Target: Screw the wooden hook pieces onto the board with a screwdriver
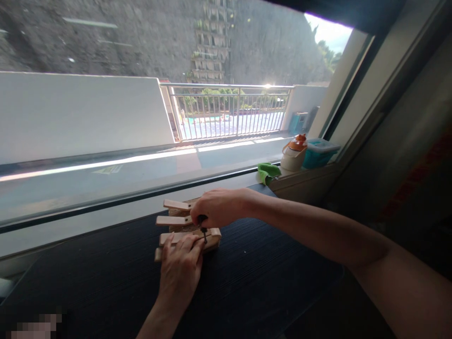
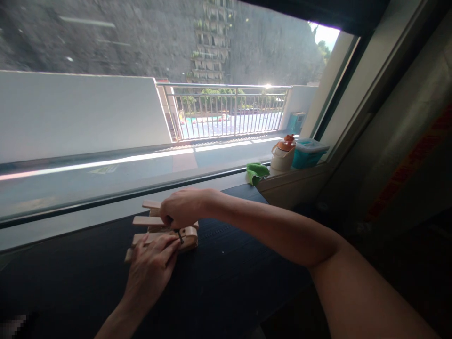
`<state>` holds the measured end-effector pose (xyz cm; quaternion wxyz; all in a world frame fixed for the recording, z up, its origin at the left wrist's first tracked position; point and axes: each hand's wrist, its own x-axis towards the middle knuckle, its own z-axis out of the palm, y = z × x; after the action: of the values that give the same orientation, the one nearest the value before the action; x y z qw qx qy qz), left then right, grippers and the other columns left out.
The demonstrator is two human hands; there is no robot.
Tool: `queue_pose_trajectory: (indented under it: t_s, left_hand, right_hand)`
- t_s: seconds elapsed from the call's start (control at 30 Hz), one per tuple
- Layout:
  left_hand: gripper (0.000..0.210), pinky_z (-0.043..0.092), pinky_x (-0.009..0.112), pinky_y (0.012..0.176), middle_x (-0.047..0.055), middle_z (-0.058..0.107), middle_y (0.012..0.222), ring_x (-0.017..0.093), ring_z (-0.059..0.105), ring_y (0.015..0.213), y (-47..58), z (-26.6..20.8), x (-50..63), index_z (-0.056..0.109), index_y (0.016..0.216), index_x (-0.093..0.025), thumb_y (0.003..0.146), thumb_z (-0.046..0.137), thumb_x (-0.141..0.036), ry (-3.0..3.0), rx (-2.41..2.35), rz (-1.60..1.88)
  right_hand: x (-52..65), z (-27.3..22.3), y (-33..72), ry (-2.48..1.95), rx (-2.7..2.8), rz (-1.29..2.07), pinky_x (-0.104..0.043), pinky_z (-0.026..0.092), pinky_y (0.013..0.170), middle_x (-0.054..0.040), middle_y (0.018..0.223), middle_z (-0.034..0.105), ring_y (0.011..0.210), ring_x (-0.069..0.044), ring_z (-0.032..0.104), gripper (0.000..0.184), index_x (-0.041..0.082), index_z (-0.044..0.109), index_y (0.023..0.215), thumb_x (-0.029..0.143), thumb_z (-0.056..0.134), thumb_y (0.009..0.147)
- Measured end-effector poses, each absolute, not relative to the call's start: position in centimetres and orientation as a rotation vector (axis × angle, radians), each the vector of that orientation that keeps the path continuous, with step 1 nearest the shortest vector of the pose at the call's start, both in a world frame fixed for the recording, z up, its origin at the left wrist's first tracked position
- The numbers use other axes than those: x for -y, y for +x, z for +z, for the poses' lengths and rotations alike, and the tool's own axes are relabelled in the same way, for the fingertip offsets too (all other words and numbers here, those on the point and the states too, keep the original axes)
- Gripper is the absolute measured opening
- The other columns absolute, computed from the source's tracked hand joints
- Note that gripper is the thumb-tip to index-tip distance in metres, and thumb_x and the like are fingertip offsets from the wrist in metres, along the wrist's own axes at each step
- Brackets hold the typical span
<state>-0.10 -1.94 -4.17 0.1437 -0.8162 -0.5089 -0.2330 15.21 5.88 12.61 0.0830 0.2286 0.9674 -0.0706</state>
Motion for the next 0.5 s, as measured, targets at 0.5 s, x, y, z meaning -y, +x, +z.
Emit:
queue_pose_trajectory:
  t_s: [0.5]
  left_hand:
    - [0.023, 0.025, 0.050, 0.106, 0.004, 0.068, 0.106, 0.021, 0.063, 0.096, -0.16, -4.02, 1.98, 0.066, 0.102, -0.024, 0.085, 0.050, -0.020, -2.344, 1.467, -0.684]
  right_hand:
    - [-6.10, 12.12, 15.16, 0.797, -2.889, -0.198, -0.027, 0.032, 0.057, -0.0074, 0.087, 0.069, 0.076, -0.019, 0.059, 0.025, 0.018, 0.068, 0.097, 0.031, 0.052, 0.082]
